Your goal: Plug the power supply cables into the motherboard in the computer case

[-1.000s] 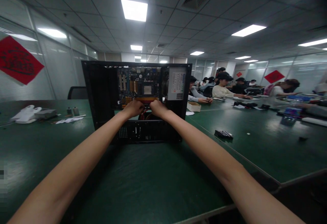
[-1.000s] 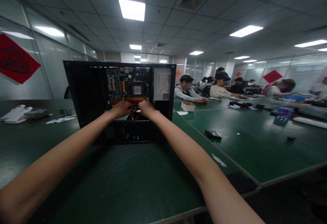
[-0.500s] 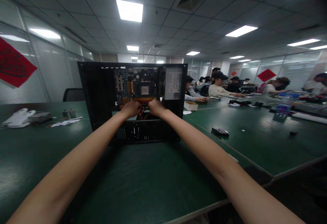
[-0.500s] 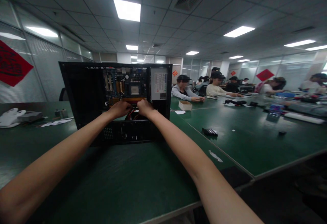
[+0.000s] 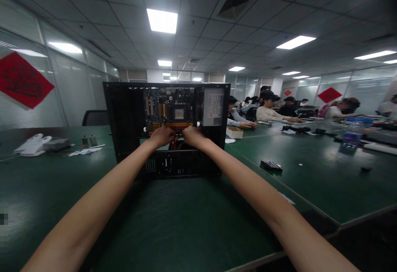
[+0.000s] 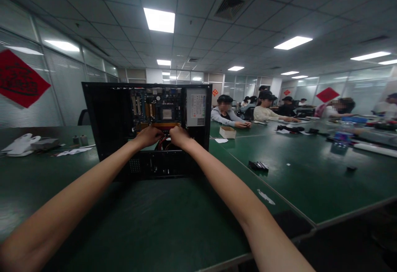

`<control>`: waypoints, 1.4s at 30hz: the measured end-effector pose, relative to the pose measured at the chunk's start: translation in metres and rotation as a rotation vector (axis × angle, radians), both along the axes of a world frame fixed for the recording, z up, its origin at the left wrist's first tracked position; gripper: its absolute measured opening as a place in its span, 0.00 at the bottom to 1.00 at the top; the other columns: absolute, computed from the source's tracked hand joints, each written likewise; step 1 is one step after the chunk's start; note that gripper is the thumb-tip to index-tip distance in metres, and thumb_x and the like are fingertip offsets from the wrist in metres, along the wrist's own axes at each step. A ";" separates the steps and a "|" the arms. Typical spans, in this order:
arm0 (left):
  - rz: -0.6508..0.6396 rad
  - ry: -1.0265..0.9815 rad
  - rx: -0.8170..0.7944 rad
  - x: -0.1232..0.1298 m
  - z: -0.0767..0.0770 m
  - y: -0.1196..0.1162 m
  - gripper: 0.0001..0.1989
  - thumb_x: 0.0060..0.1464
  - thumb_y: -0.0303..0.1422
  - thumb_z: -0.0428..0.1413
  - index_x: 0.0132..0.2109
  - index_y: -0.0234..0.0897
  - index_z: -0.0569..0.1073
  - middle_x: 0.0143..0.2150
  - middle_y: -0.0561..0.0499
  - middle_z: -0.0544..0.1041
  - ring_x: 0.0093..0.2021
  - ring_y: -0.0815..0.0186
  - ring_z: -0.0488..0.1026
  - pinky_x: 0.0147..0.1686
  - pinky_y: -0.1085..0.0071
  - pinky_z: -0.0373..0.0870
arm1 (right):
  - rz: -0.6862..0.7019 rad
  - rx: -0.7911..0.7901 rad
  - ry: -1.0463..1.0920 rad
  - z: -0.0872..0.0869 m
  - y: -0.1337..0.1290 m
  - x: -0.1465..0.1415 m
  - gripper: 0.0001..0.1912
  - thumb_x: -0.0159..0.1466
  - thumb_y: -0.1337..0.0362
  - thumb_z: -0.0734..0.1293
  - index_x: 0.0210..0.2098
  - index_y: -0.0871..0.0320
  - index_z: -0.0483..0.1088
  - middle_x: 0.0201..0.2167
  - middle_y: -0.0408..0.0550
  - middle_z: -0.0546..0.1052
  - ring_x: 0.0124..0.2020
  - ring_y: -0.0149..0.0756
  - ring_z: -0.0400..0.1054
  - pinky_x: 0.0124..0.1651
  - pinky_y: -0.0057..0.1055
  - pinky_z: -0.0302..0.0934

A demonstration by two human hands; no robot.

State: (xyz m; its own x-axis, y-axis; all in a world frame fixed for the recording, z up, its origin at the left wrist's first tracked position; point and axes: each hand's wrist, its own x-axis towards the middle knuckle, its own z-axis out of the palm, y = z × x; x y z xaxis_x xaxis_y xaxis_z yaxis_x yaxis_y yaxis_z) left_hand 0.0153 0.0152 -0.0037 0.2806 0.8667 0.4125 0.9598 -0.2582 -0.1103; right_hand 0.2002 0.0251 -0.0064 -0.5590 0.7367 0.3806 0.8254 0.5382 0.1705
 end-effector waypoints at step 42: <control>0.466 -0.518 0.160 -0.122 -0.019 0.003 0.26 0.61 0.46 0.47 0.49 0.32 0.83 0.44 0.35 0.83 0.44 0.48 0.79 0.36 0.65 0.70 | 0.192 0.365 -0.245 -0.038 -0.111 -0.048 0.21 0.68 0.79 0.56 0.55 0.78 0.72 0.41 0.73 0.80 0.39 0.47 0.79 0.45 0.42 0.70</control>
